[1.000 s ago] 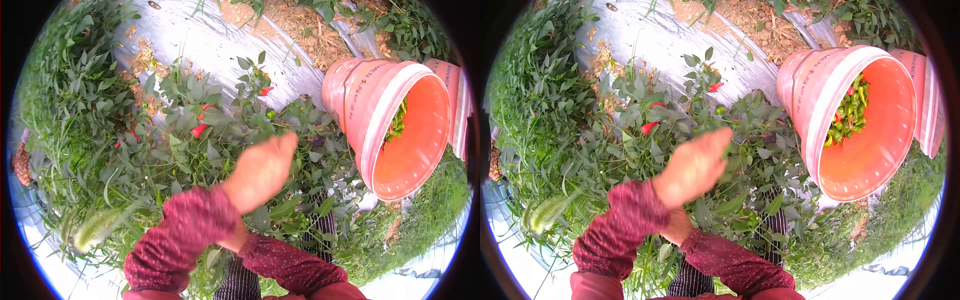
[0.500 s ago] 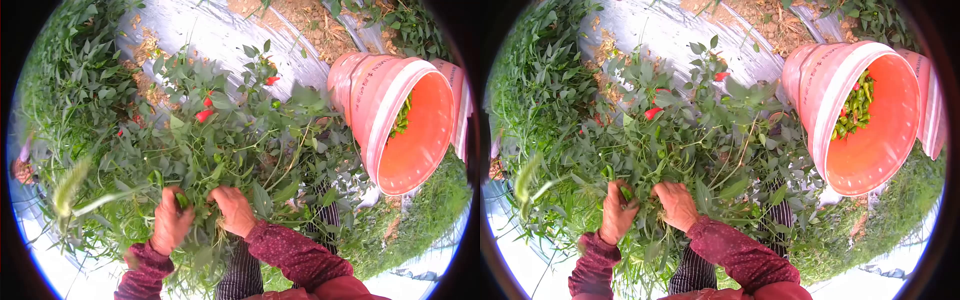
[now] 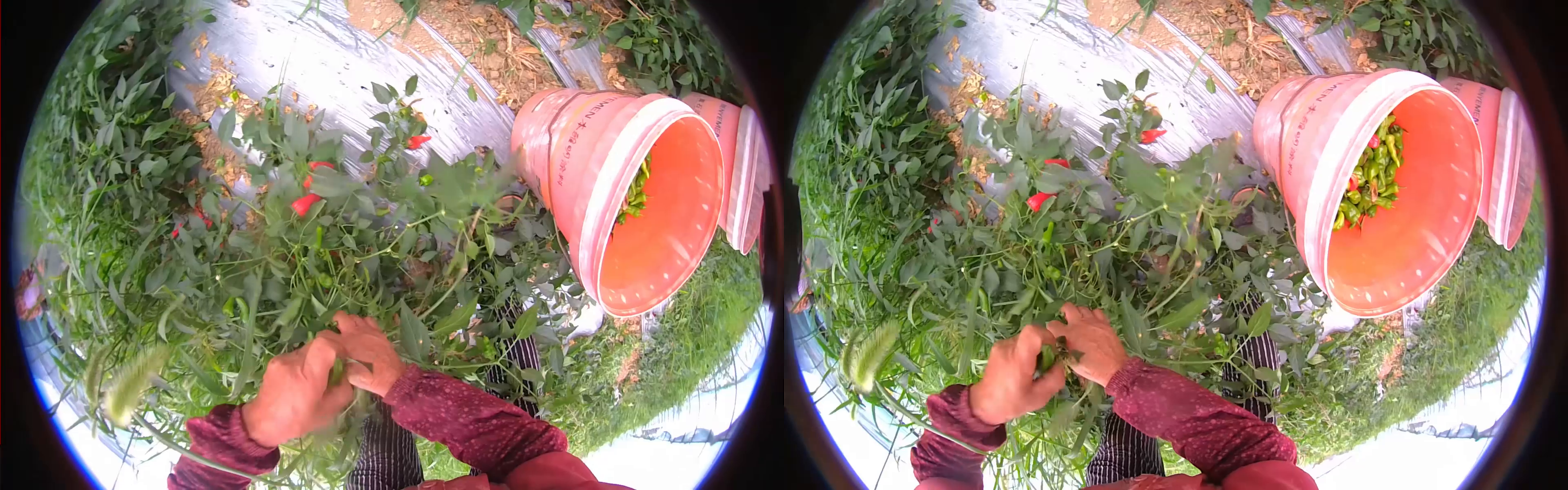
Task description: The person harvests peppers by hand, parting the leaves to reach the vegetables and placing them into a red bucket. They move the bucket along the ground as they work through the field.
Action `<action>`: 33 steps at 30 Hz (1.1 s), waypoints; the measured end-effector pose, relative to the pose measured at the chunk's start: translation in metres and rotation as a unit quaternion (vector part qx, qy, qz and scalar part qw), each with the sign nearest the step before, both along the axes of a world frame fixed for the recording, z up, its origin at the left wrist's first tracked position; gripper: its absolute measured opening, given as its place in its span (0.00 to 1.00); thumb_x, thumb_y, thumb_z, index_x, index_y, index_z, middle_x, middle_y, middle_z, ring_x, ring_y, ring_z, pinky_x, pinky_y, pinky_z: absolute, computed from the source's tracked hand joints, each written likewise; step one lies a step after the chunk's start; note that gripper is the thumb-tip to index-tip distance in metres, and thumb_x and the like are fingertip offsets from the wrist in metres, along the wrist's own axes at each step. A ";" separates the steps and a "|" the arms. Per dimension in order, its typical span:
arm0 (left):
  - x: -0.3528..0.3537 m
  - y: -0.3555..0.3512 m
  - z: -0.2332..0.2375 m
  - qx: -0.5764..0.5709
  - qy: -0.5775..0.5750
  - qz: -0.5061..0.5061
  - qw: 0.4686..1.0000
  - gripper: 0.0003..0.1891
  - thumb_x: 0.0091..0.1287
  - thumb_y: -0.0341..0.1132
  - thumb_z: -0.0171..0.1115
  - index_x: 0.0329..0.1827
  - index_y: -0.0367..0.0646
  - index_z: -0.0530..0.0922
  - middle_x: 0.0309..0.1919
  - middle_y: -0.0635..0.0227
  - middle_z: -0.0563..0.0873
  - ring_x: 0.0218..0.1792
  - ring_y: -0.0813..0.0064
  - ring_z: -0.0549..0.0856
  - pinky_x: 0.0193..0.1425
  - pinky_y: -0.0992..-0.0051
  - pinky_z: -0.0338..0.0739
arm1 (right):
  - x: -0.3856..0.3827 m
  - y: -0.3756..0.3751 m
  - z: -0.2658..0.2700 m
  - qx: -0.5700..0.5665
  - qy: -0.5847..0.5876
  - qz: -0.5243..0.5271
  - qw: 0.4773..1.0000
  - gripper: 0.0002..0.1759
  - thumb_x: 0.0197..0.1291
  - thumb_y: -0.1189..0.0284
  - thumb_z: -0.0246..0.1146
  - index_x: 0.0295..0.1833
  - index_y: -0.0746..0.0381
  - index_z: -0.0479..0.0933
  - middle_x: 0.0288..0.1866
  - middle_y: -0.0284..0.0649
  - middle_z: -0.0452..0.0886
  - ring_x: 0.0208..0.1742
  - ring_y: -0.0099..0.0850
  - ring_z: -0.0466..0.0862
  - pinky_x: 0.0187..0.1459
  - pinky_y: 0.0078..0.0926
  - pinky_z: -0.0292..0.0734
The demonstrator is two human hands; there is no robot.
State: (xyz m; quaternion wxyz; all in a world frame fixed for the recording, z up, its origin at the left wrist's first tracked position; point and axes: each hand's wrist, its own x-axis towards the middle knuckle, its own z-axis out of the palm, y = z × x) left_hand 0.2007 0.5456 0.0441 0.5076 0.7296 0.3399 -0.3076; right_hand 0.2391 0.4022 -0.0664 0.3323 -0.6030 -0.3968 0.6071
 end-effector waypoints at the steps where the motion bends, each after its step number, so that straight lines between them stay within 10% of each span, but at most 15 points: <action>1: 0.011 0.004 0.004 -0.013 -0.038 0.019 0.999 0.14 0.52 0.23 0.61 0.39 0.39 0.67 0.27 0.58 0.76 0.31 0.62 0.82 0.31 0.65 0.75 | -0.005 -0.004 -0.003 -0.016 -0.017 0.014 1.000 0.23 0.49 0.67 0.60 0.54 0.55 0.74 0.53 0.46 0.71 0.55 0.43 0.71 0.54 0.40 0.64; 4: 0.041 0.028 -0.031 -0.030 -0.069 0.027 0.997 0.11 0.54 0.25 0.60 0.38 0.39 0.67 0.25 0.58 0.75 0.31 0.61 0.82 0.31 0.64 0.74 | -0.005 0.006 -0.003 -0.087 0.140 -0.034 0.986 0.21 0.51 0.67 0.59 0.52 0.62 0.75 0.52 0.46 0.71 0.54 0.42 0.72 0.55 0.40 0.64; 8: 0.061 0.054 -0.155 0.228 -0.171 0.000 0.959 0.06 0.59 0.27 0.56 0.37 0.37 0.70 0.28 0.53 0.79 0.32 0.55 0.81 0.35 0.59 0.73 | 0.000 0.007 0.007 0.002 -0.146 0.164 0.976 0.21 0.53 0.73 0.56 0.55 0.64 0.72 0.50 0.46 0.72 0.54 0.40 0.73 0.54 0.38 0.65; 15: 0.091 0.067 -0.242 0.154 0.171 -0.315 0.921 0.13 0.57 0.31 0.54 0.42 0.33 0.80 0.37 0.46 0.84 0.40 0.49 0.83 0.47 0.60 0.78 | 0.013 0.012 0.009 -0.037 -0.040 0.175 0.983 0.24 0.51 0.75 0.58 0.57 0.62 0.71 0.52 0.48 0.71 0.56 0.40 0.71 0.54 0.38 0.65; 19: 0.070 0.073 -0.216 0.100 0.082 -0.173 0.976 0.14 0.57 0.38 0.57 0.40 0.38 0.81 0.38 0.48 0.83 0.42 0.50 0.83 0.49 0.60 0.76 | 0.019 0.011 -0.001 -0.076 0.173 0.014 0.982 0.27 0.49 0.80 0.60 0.58 0.55 0.71 0.58 0.47 0.71 0.60 0.42 0.70 0.64 0.42 0.60; 22: 0.048 0.056 -0.174 0.122 -0.040 -0.136 0.982 0.10 0.59 0.38 0.58 0.34 0.40 0.80 0.31 0.51 0.82 0.37 0.50 0.82 0.43 0.57 0.75 | 0.020 0.015 -0.011 -0.171 0.430 -0.242 0.853 0.17 0.56 0.74 0.64 0.52 0.53 0.72 0.52 0.39 0.76 0.51 0.33 0.78 0.58 0.37 0.72; 26: 0.029 0.029 -0.141 0.141 -0.033 -0.136 0.980 0.07 0.58 0.35 0.59 0.36 0.42 0.77 0.34 0.56 0.83 0.35 0.54 0.82 0.38 0.60 0.77 | 0.009 0.031 -0.012 -0.116 0.328 -0.546 0.762 0.13 0.62 0.65 0.61 0.48 0.60 0.71 0.36 0.31 0.76 0.38 0.20 0.74 0.43 0.20 0.72; 28: 0.015 0.017 -0.138 0.159 -0.071 -0.119 0.978 0.07 0.58 0.33 0.59 0.38 0.43 0.76 0.36 0.58 0.83 0.34 0.56 0.83 0.36 0.62 0.77 | 0.018 0.016 -0.012 -0.172 0.209 -0.371 0.888 0.17 0.61 0.66 0.63 0.51 0.62 0.69 0.40 0.32 0.75 0.41 0.20 0.73 0.44 0.20 0.70; 33: -0.014 0.001 -0.133 0.224 -0.121 -0.103 0.962 0.12 0.53 0.29 0.61 0.42 0.43 0.77 0.42 0.61 0.83 0.34 0.60 0.84 0.36 0.66 0.79 | 0.031 0.015 -0.016 -0.249 0.330 -0.408 0.814 0.22 0.63 0.64 0.62 0.56 0.66 0.68 0.45 0.33 0.77 0.45 0.23 0.74 0.47 0.23 0.71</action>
